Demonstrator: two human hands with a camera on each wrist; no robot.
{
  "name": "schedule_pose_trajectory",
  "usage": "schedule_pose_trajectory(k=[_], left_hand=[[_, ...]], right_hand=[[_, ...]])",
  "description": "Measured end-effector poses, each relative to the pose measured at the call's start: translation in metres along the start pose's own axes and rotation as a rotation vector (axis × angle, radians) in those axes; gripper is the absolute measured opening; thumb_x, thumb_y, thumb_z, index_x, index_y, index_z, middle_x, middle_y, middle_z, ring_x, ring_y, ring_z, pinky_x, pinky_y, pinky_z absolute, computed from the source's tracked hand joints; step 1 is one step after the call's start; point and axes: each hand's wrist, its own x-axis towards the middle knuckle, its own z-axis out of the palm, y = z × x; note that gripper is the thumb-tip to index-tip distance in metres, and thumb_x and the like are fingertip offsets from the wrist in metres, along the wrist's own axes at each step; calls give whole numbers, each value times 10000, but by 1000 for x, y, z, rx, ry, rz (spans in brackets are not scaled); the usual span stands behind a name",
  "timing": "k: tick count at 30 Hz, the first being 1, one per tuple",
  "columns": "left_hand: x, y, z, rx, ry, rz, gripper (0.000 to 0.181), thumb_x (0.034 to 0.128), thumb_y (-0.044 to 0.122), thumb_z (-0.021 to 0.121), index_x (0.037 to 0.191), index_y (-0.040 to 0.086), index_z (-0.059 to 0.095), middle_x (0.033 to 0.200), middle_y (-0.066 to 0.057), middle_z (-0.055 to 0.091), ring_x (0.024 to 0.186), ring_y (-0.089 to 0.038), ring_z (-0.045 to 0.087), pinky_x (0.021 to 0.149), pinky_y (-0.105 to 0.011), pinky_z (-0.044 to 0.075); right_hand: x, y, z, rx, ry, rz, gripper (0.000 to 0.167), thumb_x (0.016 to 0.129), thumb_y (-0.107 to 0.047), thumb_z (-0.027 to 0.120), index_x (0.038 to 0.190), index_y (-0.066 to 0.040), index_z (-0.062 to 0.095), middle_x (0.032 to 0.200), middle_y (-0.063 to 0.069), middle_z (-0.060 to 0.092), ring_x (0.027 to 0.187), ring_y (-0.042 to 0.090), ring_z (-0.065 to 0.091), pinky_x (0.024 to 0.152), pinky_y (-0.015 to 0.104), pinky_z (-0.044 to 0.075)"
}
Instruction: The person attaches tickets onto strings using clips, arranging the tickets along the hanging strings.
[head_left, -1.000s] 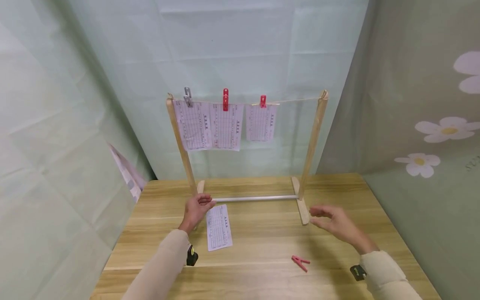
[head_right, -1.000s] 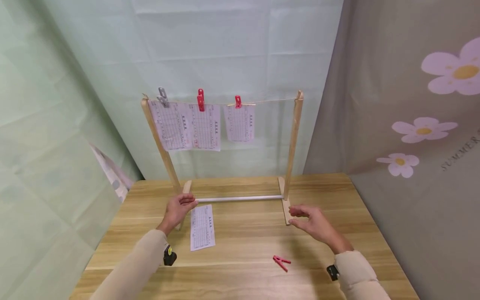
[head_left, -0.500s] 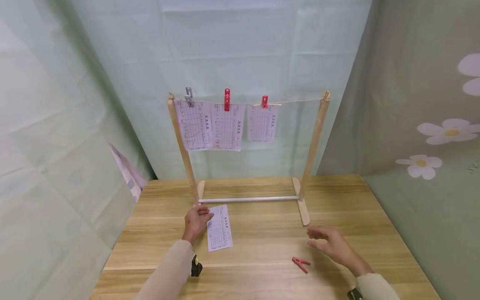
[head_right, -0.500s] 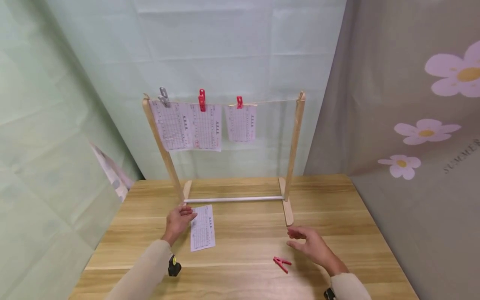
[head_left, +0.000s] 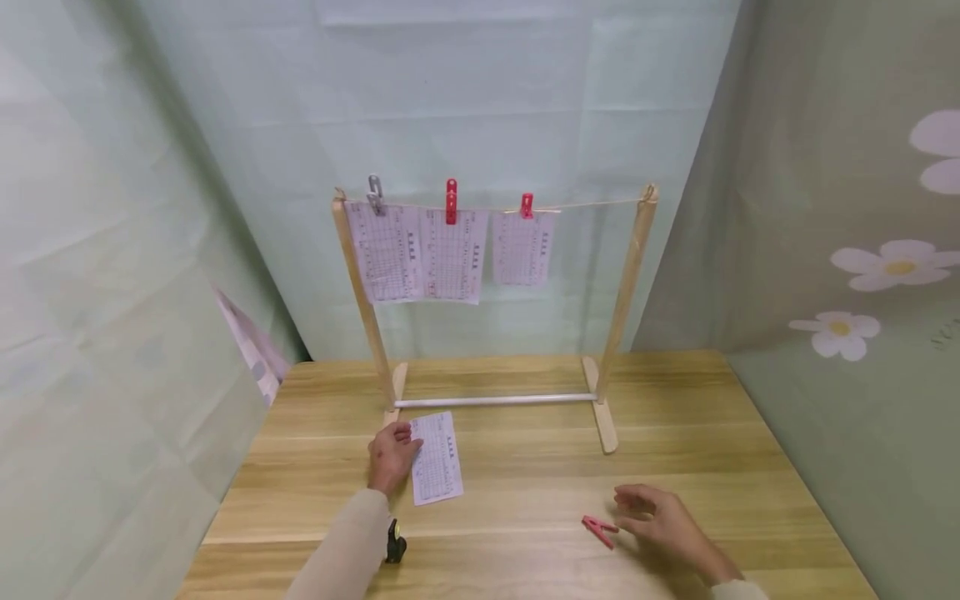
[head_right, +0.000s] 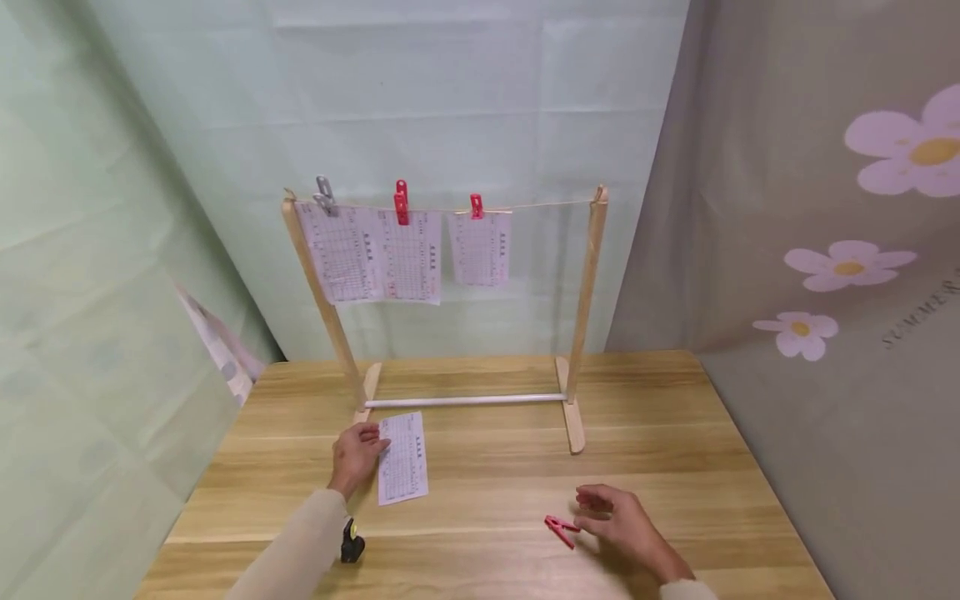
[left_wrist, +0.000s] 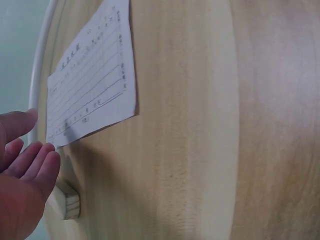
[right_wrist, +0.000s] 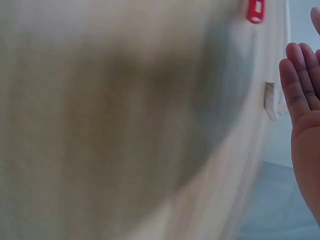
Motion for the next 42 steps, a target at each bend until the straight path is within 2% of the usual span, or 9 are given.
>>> schedule_pose_trajectory(k=[4,9,12,18,25,33,37,42], left_hand=[[-1,-3,1,41,2,-19,349,829,-29,743,1147,-124,633,1070,-280,678,1005,-390,651,881,-469,537],[-3,-5,5,69,10,-13,383,805,-23,761,1156,-113,637,1050,-259,689,968,-365,663,854,-468,541],[-5,-4,8,79,11,-7,403,782,-22,785,1148,-103,638,1031,-245,690,943,-353,660,831,-474,539],[-10,-1,12,85,4,-44,443,771,-2,808,1162,-84,615,1054,-235,669,947,-354,641,824,-482,522],[-13,1,16,127,-21,-45,471,720,-16,829,1122,-71,591,947,-154,614,885,-319,556,750,-436,458],[-12,4,18,166,-54,-25,478,694,-111,792,1135,-76,613,923,-159,655,853,-303,612,779,-455,500],[-13,5,19,186,-76,-1,463,677,-108,790,1108,-83,625,898,-156,666,827,-297,635,771,-455,513],[-15,4,18,191,-81,21,402,671,-101,784,1052,-79,656,879,-139,669,809,-278,635,756,-435,514]], right_hand=[[-6,8,8,-8,-19,9,448,818,-124,824,1154,113,648,1033,198,718,929,140,694,808,279,570],[-9,15,14,-39,-30,9,464,793,-152,847,1146,83,660,1043,172,719,938,110,681,806,270,566],[-11,15,15,-44,-59,26,499,776,-187,862,1157,68,663,1056,157,717,943,106,671,807,268,562],[-10,11,16,-70,-132,91,535,762,-252,874,1188,2,675,1095,77,713,976,102,651,836,253,537],[-8,16,16,-116,-112,1,465,779,-163,861,1172,4,678,1073,64,711,974,88,636,842,270,536],[-5,16,20,-156,-65,-118,471,769,-220,874,1143,-9,682,1014,9,702,933,82,623,812,278,534],[-3,17,22,-209,-60,-135,411,778,-169,865,1120,-29,685,990,-26,681,905,69,605,792,287,528],[-1,15,21,-237,-89,-91,393,804,-174,842,1138,-42,681,1008,-65,668,929,88,613,826,320,536]])
